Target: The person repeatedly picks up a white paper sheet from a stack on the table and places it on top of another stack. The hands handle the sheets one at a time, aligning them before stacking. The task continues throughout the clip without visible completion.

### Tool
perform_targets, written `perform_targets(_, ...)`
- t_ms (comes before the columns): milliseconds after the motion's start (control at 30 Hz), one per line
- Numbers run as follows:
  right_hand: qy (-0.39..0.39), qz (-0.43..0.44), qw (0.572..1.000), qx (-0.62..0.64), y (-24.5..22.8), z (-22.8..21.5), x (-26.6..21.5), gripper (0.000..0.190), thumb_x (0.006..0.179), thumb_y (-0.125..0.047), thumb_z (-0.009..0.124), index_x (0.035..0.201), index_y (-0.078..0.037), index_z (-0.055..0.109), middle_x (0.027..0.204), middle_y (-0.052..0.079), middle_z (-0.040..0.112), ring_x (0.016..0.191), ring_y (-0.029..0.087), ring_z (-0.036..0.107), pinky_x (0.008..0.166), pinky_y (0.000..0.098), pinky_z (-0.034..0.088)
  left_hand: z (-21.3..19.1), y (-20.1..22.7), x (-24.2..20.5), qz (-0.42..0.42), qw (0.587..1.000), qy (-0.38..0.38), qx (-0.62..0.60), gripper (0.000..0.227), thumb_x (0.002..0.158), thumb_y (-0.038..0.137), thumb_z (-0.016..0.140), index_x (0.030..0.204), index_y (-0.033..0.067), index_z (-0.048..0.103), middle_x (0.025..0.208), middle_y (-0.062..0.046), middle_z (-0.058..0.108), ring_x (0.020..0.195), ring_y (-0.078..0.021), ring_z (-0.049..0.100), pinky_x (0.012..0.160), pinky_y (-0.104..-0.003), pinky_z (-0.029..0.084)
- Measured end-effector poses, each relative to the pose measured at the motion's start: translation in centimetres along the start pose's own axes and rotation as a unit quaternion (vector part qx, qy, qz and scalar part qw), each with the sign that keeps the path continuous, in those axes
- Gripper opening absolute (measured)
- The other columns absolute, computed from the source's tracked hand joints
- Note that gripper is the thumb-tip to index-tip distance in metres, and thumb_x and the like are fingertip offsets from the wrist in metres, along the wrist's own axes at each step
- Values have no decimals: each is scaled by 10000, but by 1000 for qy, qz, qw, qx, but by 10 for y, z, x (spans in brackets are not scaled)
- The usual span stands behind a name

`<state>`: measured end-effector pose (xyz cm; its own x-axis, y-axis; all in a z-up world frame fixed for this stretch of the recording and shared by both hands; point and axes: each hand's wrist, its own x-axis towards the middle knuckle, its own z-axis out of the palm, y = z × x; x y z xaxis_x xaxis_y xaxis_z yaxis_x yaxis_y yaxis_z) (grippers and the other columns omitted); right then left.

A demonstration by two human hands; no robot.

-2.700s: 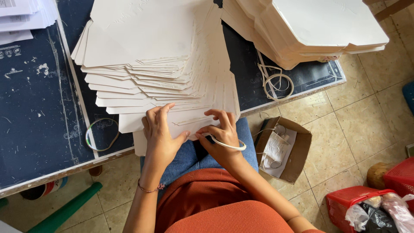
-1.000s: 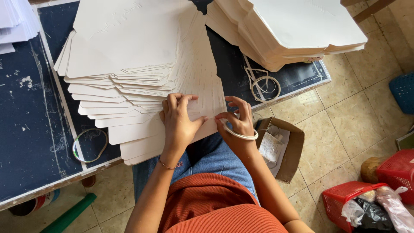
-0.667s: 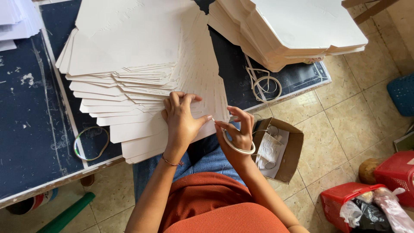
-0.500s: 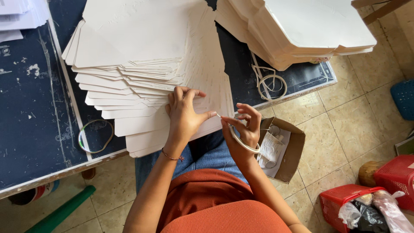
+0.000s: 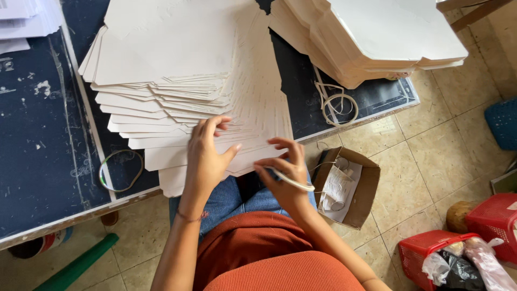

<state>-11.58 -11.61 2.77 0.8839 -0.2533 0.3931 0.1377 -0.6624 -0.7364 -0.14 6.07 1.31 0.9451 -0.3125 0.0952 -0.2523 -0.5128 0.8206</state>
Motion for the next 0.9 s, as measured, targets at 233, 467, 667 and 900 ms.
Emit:
perform_targets(233,-44,9,999,19,3,39,-6,83,859,-229,912,911,-210,850,1322,53,703,1182,316,618,950,418,536,-22,-5,-35,-106,986,-42,117,1049,669,239,1024,1567,242,481,1370,-51,408,1266,-371,429,1082,-587,449)
perform_targets(467,-47,-37,997,-41,1,34,-3,46,910,-212,864,921,-176,837,1328,81,693,1050,292,672,894,404,559,-15,-8,-36,-110,988,-26,106,1044,658,316,1041,1549,265,498,1401,-43,372,1278,-382,403,1085,-589,415)
perform_targets(667,-1,-20,1000,-16,32,-14,14,115,898,-149,892,916,-78,804,1362,158,651,985,313,706,884,409,594,-17,-5,-36,-116,987,-32,109,1082,660,315,1036,1581,258,472,1420,-51,363,1296,-403,400,1103,-615,404)
perform_targets(900,-6,42,996,-81,42,-44,26,213,850,-133,940,839,-36,750,1365,135,621,1064,332,721,931,433,607,-2,9,-34,-90,983,-26,155,980,668,286,1031,1508,254,528,1373,-60,384,1241,-390,415,1000,-599,425)
